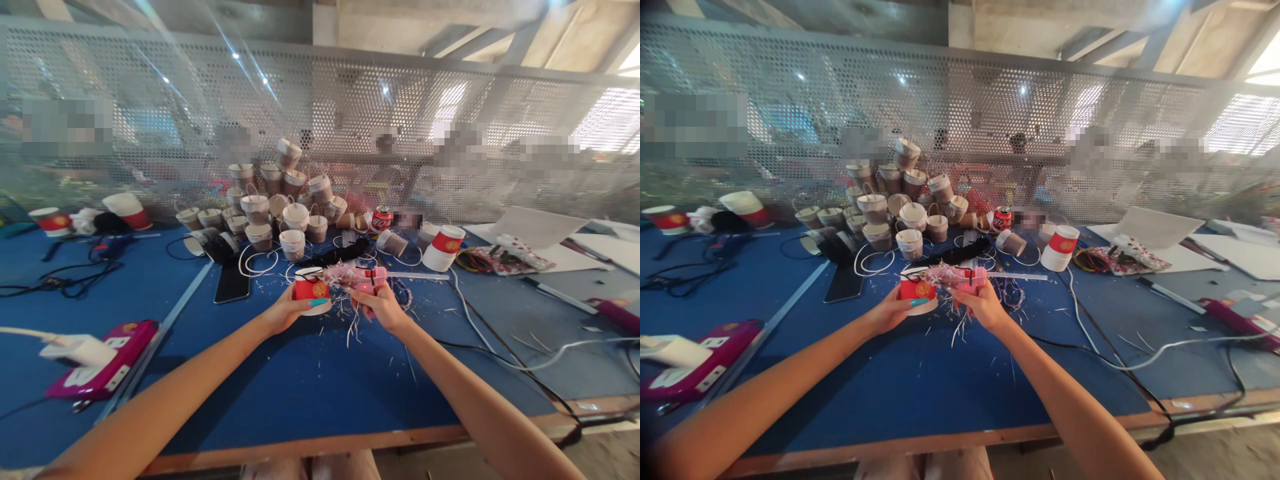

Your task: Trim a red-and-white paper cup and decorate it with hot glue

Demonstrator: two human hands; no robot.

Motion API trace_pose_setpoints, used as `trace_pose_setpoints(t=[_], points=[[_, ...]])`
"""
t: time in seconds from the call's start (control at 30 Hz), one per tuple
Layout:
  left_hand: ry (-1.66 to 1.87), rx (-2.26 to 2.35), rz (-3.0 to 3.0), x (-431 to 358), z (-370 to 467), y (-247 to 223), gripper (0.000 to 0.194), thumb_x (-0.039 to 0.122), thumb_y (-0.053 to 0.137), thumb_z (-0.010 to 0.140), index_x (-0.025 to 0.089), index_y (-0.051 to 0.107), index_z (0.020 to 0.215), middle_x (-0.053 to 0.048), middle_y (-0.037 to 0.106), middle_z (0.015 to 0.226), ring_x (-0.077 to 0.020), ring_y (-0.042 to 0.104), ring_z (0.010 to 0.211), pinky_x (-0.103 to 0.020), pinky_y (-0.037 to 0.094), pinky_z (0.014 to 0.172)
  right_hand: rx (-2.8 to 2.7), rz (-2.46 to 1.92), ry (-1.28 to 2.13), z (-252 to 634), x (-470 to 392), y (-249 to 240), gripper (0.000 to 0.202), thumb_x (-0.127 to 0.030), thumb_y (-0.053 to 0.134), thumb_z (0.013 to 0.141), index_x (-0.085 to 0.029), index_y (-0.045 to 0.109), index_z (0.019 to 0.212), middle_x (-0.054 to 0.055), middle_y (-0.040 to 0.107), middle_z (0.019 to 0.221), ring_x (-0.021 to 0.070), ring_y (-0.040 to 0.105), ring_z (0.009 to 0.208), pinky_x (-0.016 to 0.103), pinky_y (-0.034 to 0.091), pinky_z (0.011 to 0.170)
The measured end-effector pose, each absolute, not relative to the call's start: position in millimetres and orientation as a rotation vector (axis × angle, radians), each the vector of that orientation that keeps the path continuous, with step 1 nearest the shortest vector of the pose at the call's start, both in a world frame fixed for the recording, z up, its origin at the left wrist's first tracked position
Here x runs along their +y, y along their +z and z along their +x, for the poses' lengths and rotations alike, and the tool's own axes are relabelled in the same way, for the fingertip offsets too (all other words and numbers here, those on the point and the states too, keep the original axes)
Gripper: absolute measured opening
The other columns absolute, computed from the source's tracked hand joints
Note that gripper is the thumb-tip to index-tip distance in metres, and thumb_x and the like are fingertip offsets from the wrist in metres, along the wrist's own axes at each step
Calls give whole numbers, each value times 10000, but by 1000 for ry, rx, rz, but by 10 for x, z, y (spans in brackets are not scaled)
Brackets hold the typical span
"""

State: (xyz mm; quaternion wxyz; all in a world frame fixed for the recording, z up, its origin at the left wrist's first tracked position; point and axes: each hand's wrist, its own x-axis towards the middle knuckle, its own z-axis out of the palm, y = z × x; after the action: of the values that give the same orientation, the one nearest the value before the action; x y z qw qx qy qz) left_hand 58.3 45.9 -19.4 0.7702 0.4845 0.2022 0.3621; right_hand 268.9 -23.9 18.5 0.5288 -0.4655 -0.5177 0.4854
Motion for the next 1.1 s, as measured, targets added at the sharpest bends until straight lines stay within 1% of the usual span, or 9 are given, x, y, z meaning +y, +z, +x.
trace_pose_setpoints(t=[0.07, 0.2, 0.37, 0.57, 0.73, 0.97, 1.1], points=[[778, 438, 1035, 460, 582, -181, 471, 158, 797, 576, 181, 644, 1021, -65, 722, 974, -249, 662, 942, -426, 418, 947, -1232, -1109, 1165, 2693, -235, 177, 356, -456, 717, 622, -148, 615, 770, -42, 551, 468, 41, 362, 296, 189, 216, 289], [765, 419, 1024, 456, 581, -157, 448, 163, 790, 578, 165, 648, 1003, -70, 725, 964, -250, 666, 924, -424, 424, 939, -1216, -1107, 1164, 2694, -233, 188, 342, -452, 721, 611, -151, 598, 714, -42, 541, 456, 39, 356, 290, 190, 214, 288], [770, 450, 995, 458, 575, -155, 463, 157, 794, 565, 167, 632, 999, -64, 727, 950, -229, 671, 891, -394, 444, 912, -1215, -1116, 1161, 2692, -240, 210, 354, -470, 726, 604, -152, 603, 698, -46, 523, 444, 36, 343, 294, 190, 202, 289], [782, 452, 963, 478, 566, -169, 472, 143, 789, 551, 174, 617, 990, -59, 726, 958, -233, 668, 899, -387, 460, 886, -1194, -1122, 1168, 2695, -244, 224, 390, -508, 739, 571, -160, 582, 652, -41, 523, 433, 38, 341, 292, 189, 210, 292], [782, 431, 960, 483, 567, -148, 469, 134, 779, 546, 165, 633, 991, -61, 726, 950, -233, 667, 894, -398, 439, 921, -1171, -1127, 1164, 2689, -248, 254, 413, -529, 746, 544, -169, 555, 608, -42, 517, 427, 38, 334, 290, 188, 198, 285], [767, 433, 952, 487, 569, -126, 442, 110, 746, 548, 140, 659, 980, -78, 733, 935, -237, 672, 868, -383, 452, 888, -1160, -1117, 1185, 2698, -237, 231, 404, -511, 748, 549, -166, 545, 607, -44, 507, 429, 34, 337, 288, 188, 199, 286], [773, 417, 946, 494, 558, -142, 425, 86, 709, 582, 146, 654, 1000, -72, 733, 944, -236, 671, 883, -382, 449, 893, -1140, -1119, 1189, 2700, -230, 222, 409, -507, 757, 544, -166, 537, 597, -40, 514, 436, 33, 337, 290, 187, 191, 284]])
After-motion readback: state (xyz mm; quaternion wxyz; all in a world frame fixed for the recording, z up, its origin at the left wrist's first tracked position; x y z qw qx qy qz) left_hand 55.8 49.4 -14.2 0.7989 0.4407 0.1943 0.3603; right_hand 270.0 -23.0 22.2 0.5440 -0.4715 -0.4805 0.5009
